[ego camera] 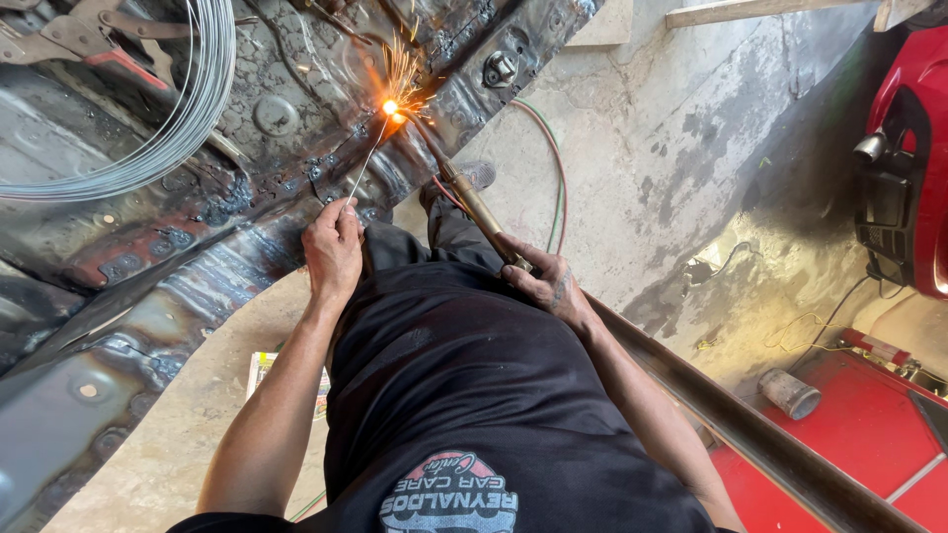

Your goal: The person lies on their back beneath a vehicle underbody, holding a gas welding torch in one hand and a welding wire rod in the other. They repeatedly heat the underbody seam with the torch, feeding the wire into the flame to melt it onto the metal, pausing to reposition the wire and continue along the seam.

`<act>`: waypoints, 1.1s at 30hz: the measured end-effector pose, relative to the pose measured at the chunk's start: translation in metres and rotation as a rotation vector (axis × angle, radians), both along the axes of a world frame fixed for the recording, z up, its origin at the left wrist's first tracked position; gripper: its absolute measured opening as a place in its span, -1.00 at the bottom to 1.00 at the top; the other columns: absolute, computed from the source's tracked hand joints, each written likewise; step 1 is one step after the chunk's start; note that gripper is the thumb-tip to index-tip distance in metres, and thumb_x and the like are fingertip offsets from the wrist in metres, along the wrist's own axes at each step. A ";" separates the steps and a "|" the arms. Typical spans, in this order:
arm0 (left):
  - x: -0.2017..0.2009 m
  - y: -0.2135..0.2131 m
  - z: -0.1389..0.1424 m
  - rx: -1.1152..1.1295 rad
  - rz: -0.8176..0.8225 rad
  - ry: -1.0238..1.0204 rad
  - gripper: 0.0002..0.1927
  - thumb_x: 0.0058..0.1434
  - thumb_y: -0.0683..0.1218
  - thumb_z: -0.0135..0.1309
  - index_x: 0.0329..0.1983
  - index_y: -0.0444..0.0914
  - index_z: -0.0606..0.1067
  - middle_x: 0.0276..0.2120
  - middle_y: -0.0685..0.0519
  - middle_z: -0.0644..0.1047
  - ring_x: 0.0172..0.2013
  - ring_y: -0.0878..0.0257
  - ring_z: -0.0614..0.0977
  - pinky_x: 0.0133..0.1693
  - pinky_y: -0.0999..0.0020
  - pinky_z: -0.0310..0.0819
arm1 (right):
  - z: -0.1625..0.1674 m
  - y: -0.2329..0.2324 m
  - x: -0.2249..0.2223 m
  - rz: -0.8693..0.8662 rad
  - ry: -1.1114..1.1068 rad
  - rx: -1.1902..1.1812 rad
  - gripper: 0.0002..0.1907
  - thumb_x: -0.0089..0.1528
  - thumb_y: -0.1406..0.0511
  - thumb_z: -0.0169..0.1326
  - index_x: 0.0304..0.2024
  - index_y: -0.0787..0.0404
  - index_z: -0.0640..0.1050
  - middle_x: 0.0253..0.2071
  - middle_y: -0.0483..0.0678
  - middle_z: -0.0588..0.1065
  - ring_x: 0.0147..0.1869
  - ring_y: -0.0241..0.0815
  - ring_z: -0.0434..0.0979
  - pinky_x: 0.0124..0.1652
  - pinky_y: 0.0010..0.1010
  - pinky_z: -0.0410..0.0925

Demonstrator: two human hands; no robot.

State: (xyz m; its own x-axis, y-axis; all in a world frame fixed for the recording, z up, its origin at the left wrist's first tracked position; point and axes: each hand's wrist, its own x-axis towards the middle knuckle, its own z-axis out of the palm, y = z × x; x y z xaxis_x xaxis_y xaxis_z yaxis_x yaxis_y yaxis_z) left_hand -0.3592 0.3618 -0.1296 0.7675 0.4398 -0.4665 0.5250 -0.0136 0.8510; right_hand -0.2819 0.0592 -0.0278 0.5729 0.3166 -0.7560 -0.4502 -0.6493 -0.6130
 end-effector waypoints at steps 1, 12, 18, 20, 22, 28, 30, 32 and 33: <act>0.000 0.000 0.000 0.001 -0.001 0.003 -0.72 0.46 -0.13 -0.08 0.03 -0.38 0.57 -0.51 0.04 0.53 -0.48 0.34 0.55 -0.36 0.37 0.47 | -0.001 0.000 0.000 0.012 -0.021 0.016 -0.43 0.29 0.21 0.14 0.36 0.11 0.42 0.07 -0.09 0.59 -0.02 -0.32 0.57 0.00 -0.42 0.43; 0.002 0.000 0.001 -0.007 0.007 0.008 -0.72 0.46 -0.13 -0.07 0.03 -0.38 0.57 -0.50 0.04 0.53 -0.49 0.33 0.55 -0.37 0.38 0.47 | 0.001 0.001 0.001 0.013 -0.020 0.002 -0.43 0.30 0.20 0.15 0.37 0.10 0.43 0.00 -0.04 0.62 0.03 -0.32 0.56 0.05 -0.43 0.42; 0.003 0.000 0.002 0.045 -0.013 -0.009 -0.73 0.46 -0.14 -0.06 0.02 -0.38 0.58 -0.50 0.04 0.54 -0.48 0.32 0.57 -0.36 0.37 0.47 | 0.002 0.001 0.001 -0.011 0.054 -0.069 -0.40 0.28 0.19 0.15 0.38 0.06 0.43 -0.09 -0.04 0.62 -0.14 -0.29 0.53 -0.06 -0.41 0.43; 0.003 0.000 0.002 0.042 -0.019 -0.001 -0.73 0.46 -0.14 -0.07 0.02 -0.38 0.58 -0.50 0.04 0.54 -0.47 0.32 0.57 -0.35 0.37 0.47 | 0.001 0.001 0.000 -0.002 0.032 -0.059 -0.41 0.28 0.20 0.15 0.38 0.07 0.44 -0.09 -0.04 0.62 -0.12 -0.30 0.53 -0.05 -0.42 0.42; 0.004 0.000 0.002 0.043 -0.022 -0.006 -0.73 0.46 -0.14 -0.07 0.03 -0.38 0.58 -0.50 0.04 0.54 -0.47 0.31 0.57 -0.35 0.36 0.47 | -0.001 0.000 0.000 0.010 -0.026 -0.011 -0.42 0.30 0.20 0.16 0.37 0.10 0.43 -0.04 -0.06 0.62 -0.02 -0.34 0.55 0.01 -0.44 0.42; 0.003 0.000 0.003 0.045 -0.021 0.005 -0.72 0.46 -0.13 -0.07 0.04 -0.37 0.58 -0.50 0.04 0.54 -0.47 0.31 0.57 -0.34 0.36 0.46 | 0.001 0.000 0.000 0.013 -0.012 -0.014 -0.42 0.28 0.20 0.15 0.36 0.10 0.43 0.04 -0.07 0.61 -0.05 -0.32 0.56 0.00 -0.43 0.42; 0.003 0.000 0.003 0.044 -0.025 0.007 -0.72 0.46 -0.13 -0.07 0.05 -0.37 0.57 -0.50 0.05 0.54 -0.46 0.32 0.58 -0.33 0.36 0.47 | 0.001 0.001 0.000 0.000 -0.014 0.015 -0.42 0.30 0.19 0.15 0.36 0.11 0.43 -0.01 -0.06 0.62 -0.05 -0.34 0.55 -0.01 -0.44 0.43; 0.003 0.000 0.003 0.040 -0.025 0.014 -0.71 0.46 -0.13 -0.08 0.05 -0.37 0.57 -0.50 0.04 0.54 -0.46 0.31 0.58 -0.34 0.36 0.47 | 0.003 0.002 0.001 -0.009 0.002 0.006 -0.42 0.29 0.18 0.16 0.37 0.10 0.44 -0.07 -0.05 0.62 -0.12 -0.36 0.54 -0.07 -0.45 0.43; 0.004 0.000 0.003 0.039 -0.024 0.015 -0.71 0.46 -0.13 -0.08 0.05 -0.37 0.57 -0.50 0.04 0.54 -0.47 0.31 0.57 -0.35 0.35 0.46 | 0.003 0.002 0.001 -0.011 0.015 -0.016 -0.41 0.29 0.18 0.16 0.37 0.09 0.44 -0.12 -0.05 0.62 -0.18 -0.36 0.53 -0.12 -0.45 0.43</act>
